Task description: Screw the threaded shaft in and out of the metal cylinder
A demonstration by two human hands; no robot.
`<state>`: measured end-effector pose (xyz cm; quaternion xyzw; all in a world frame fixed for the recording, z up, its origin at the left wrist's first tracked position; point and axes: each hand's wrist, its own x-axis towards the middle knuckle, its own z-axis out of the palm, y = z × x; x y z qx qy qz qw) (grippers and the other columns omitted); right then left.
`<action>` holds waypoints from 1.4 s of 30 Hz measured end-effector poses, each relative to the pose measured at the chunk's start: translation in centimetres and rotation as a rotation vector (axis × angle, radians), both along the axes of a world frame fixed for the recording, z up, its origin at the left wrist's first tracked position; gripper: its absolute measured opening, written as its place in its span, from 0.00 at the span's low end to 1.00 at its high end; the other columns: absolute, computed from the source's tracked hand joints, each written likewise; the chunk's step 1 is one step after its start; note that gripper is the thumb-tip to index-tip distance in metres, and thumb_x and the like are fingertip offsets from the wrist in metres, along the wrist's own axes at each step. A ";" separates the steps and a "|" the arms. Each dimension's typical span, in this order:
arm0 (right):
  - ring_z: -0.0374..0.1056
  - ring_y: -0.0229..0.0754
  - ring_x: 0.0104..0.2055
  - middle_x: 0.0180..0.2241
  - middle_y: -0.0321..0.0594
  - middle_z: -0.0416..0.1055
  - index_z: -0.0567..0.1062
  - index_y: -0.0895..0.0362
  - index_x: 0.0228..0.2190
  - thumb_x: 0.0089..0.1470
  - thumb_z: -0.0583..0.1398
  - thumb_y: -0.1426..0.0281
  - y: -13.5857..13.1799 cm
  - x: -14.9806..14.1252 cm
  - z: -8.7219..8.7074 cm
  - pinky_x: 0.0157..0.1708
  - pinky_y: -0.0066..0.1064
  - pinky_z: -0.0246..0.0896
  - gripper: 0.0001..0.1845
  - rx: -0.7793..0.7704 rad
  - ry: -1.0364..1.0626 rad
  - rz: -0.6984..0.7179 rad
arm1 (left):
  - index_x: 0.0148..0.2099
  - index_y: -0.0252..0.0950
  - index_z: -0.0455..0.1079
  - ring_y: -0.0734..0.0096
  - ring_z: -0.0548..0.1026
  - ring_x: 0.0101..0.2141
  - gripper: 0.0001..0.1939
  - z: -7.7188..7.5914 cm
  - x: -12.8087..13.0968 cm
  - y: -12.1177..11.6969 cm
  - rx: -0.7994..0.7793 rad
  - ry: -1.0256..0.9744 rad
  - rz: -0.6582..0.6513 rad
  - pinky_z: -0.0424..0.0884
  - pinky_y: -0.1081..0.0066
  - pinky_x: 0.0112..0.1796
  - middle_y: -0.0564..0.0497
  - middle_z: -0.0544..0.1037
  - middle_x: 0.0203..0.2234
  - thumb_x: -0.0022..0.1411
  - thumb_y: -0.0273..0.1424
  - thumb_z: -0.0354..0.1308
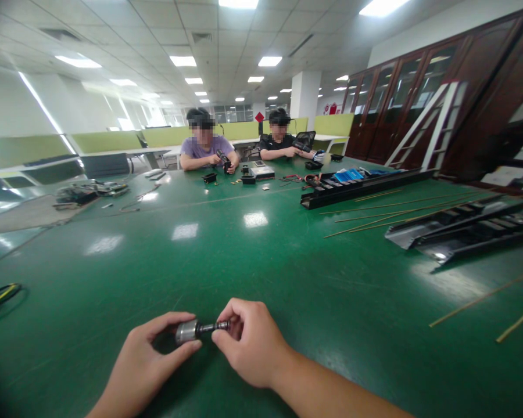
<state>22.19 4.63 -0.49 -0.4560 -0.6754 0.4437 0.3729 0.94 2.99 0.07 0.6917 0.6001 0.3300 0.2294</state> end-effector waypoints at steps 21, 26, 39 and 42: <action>0.63 0.35 0.24 0.22 0.32 0.68 0.74 0.58 0.29 0.48 0.62 0.74 -0.1 0.1 0.2 0.27 0.25 0.57 0.02 0.022 -0.019 -0.008 | 0.42 0.42 0.79 0.60 0.81 0.36 0.15 0.0 0.0 0.1 0.016 0.009 -0.016 0.77 0.67 0.40 0.51 0.83 0.36 0.52 0.40 0.68; 0.63 0.35 0.24 0.22 0.32 0.68 0.74 0.58 0.29 0.48 0.62 0.74 0.0 0.1 0.1 0.27 0.26 0.56 0.02 0.018 -0.024 -0.011 | 0.42 0.41 0.79 0.60 0.81 0.36 0.15 -0.1 -0.1 0.1 0.011 -0.002 -0.013 0.77 0.67 0.40 0.51 0.83 0.36 0.52 0.40 0.68; 0.62 0.35 0.24 0.22 0.32 0.67 0.74 0.58 0.29 0.48 0.62 0.74 -0.1 0.0 0.1 0.26 0.26 0.56 0.03 -0.007 -0.005 -0.010 | 0.42 0.42 0.79 0.60 0.81 0.37 0.15 -0.1 0.0 0.0 0.013 0.011 -0.007 0.77 0.67 0.40 0.52 0.83 0.36 0.52 0.40 0.68; 0.62 0.35 0.24 0.21 0.32 0.67 0.74 0.58 0.29 0.48 0.62 0.74 -0.1 0.0 0.0 0.26 0.26 0.57 0.02 0.000 -0.007 -0.012 | 0.42 0.41 0.79 0.60 0.81 0.37 0.15 -0.2 -0.1 0.1 0.017 0.007 -0.008 0.77 0.67 0.40 0.51 0.83 0.36 0.52 0.40 0.68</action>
